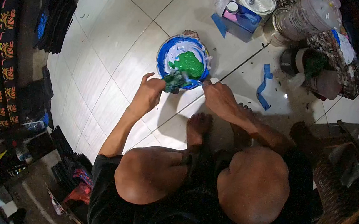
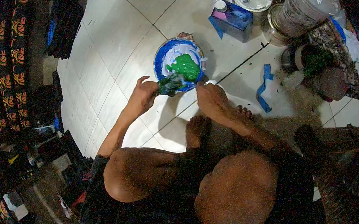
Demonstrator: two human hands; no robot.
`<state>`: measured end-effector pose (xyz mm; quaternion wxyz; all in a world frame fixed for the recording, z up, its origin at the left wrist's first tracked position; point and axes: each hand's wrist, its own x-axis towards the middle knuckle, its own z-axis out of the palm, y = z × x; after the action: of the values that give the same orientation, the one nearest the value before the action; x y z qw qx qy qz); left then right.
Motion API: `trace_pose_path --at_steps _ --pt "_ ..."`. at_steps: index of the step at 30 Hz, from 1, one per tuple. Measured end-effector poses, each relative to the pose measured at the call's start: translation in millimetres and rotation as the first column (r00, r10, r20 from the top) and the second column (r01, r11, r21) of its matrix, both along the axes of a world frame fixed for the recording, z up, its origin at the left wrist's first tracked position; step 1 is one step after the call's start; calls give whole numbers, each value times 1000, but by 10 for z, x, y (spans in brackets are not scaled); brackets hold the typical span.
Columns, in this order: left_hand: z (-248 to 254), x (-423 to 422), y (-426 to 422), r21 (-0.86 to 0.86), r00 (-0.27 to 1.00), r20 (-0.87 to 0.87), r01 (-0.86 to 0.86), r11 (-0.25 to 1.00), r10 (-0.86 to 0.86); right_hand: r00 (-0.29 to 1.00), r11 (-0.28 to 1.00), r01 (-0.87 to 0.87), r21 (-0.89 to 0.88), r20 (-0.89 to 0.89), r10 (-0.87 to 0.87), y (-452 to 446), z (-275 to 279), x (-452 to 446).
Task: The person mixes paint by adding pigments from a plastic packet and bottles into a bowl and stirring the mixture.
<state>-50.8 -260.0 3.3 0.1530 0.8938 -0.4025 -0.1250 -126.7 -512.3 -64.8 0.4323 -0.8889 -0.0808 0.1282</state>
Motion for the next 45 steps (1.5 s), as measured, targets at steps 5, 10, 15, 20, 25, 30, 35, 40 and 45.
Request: trace_pose_path --at_steps 5,10,15,20,25,30,35,40,45 --pt "120 232 -45 -21 892 -191 -422 906 411 995 992 93 87 36 -97 -75 93 97" --pt "70 424 -6 -10 716 -374 -639 769 589 941 834 316 452 -259 -216 -83 74 77" --pt "-158 446 126 97 639 -346 -704 704 687 965 894 261 365 -134 -226 399 -542 -44" --pt "-270 357 295 11 540 -475 -786 619 695 999 990 -36 138 -18 38 271 -239 31" --pt "-265 298 387 24 556 -469 -769 639 686 962 924 239 297 -205 -182 218 39 210" --pt "-282 309 334 32 639 -354 -722 692 683 972 916 213 340 -172 -162 474 -276 59" --pt "-298 258 336 57 621 -349 -733 678 701 987 960 151 238 -82 -135 444 -225 60" --pt "-20 170 157 65 672 -268 -703 709 691 979 929 203 310 -52 -197 472 -361 34" --pt "-148 167 221 18 679 -314 -694 719 663 999 995 18 99 -35 -15 385 -300 -32"
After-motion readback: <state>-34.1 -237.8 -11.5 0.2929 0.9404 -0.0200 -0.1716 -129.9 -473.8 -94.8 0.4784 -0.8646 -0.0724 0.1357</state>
